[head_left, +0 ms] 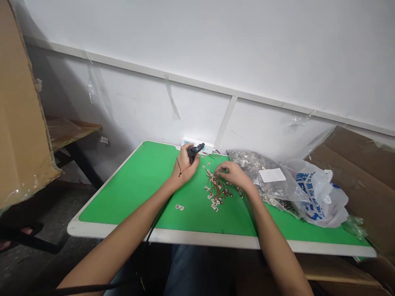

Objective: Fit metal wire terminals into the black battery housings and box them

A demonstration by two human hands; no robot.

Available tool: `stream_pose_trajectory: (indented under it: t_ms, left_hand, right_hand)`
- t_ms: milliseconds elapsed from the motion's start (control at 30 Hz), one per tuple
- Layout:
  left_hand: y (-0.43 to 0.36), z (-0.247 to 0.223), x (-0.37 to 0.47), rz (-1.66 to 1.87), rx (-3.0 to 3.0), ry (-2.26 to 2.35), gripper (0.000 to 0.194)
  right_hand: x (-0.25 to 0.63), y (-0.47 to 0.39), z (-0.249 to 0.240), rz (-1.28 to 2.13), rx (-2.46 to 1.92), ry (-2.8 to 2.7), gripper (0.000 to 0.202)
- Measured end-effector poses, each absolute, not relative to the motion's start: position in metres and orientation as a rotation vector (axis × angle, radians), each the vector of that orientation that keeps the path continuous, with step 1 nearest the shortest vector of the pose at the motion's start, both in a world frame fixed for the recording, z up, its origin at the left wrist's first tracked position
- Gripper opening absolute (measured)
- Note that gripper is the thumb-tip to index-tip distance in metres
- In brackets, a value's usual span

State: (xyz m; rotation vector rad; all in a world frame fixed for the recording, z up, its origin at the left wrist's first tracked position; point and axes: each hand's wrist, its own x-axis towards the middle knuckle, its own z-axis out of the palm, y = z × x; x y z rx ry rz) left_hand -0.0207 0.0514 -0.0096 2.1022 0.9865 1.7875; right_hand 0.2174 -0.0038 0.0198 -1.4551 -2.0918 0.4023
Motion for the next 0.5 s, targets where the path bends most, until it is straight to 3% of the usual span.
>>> stream_pose_trajectory:
  t_ms: [367,500]
  left_hand:
    - [0.05,-0.011,-0.02,1.755,2.133,0.957,0.047]
    - [0.049,-0.011,-0.02,1.738,2.139,0.977,0.046]
  right_hand:
    - [0.209,-0.011,0.014,0.568,-1.477,-2.285,0.007]
    - [0.211,-0.009,0.009,0.536,-1.435,-2.302,0.018]
